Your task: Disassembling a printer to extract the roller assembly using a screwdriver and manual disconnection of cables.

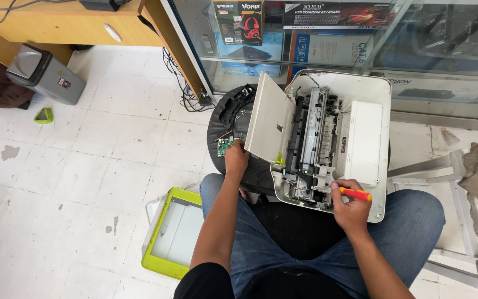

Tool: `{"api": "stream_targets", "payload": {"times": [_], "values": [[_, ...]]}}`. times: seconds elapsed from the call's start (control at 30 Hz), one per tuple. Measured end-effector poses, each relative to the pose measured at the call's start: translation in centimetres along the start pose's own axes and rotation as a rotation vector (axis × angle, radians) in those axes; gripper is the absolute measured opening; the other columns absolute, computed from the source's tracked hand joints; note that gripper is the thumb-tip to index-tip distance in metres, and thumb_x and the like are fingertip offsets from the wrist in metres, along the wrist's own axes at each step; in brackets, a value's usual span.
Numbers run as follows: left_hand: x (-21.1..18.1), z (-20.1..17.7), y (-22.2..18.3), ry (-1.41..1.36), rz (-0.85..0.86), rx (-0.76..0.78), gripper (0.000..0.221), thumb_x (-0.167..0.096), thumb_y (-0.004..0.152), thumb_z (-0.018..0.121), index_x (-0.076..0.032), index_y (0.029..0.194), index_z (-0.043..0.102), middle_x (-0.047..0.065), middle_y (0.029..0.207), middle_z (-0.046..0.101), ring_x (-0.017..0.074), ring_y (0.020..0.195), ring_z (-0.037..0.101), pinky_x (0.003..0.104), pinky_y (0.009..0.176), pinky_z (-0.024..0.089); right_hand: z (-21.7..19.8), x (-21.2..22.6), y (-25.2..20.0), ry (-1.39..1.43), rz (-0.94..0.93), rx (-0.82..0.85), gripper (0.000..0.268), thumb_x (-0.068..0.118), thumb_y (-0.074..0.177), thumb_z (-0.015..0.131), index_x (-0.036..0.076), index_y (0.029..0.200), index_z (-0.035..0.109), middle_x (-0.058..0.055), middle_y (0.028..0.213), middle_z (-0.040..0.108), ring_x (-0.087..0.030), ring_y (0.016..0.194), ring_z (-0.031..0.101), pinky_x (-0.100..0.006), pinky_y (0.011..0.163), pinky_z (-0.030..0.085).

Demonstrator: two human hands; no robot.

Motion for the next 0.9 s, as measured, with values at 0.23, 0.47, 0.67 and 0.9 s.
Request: {"api": "stream_targets", "payload": {"times": [0.23,0.47,0.67,0.9], "values": [[-7.8,-7.0,-6.1,-0.458,-0.167,-0.241,0.026,-0.019,0.098,0.071,-0.004,0.118,0.066,0.017,0.103,0.077,0.0354,0.098,0.074,0.049,0.082,0.060,0.0,-1.8,0.2,0.307,0.175,-0.089,0.014,0.007,0.111,0.055,-0.005,0.118,0.055,-0.012,0.078,0.061,-0.018,0.061,0.063,-0.030,0.062,0.056],[-15.5,-10.5,-13.4,-0.573,0.191,-0.632,0.016,-0.014,0.096,0.074,-0.009,0.104,0.062,0.011,0.089,0.070,0.0308,0.078,0.071,0.038,0.069,0.058,0.1,-5.1,0.7,0.343,0.208,-0.226,0.010,0.007,0.113,0.057,-0.002,0.116,0.055,-0.006,0.061,0.047,-0.014,0.045,0.051,-0.026,0.050,0.048],[-25.4,-6.4,-8.6,-0.475,0.389,-0.126,0.031,-0.029,0.091,0.078,-0.007,0.109,0.067,0.012,0.093,0.072,0.0315,0.086,0.074,0.043,0.075,0.061,0.0,-6.0,0.2,0.238,0.172,-0.245,0.011,0.011,0.113,0.061,0.002,0.107,0.061,-0.003,0.055,0.046,-0.011,0.047,0.047,-0.026,0.050,0.039],[-25.7,8.0,1.2,0.198,0.348,0.321,0.066,-0.037,0.087,0.076,0.014,0.124,0.056,0.038,0.123,0.060,0.0485,0.122,0.062,0.055,0.098,0.056,-1.0,-2.9,-0.4,0.137,0.193,-0.201,0.013,0.018,0.104,0.069,0.010,0.094,0.066,-0.003,0.058,0.049,-0.013,0.057,0.045,-0.028,0.057,0.038]]}}
Point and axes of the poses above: each hand's wrist, its own y-axis towards the middle knuckle, its own z-axis out of the palm, x = y × z, the point moved 2 cm from there along y, towards the middle knuckle
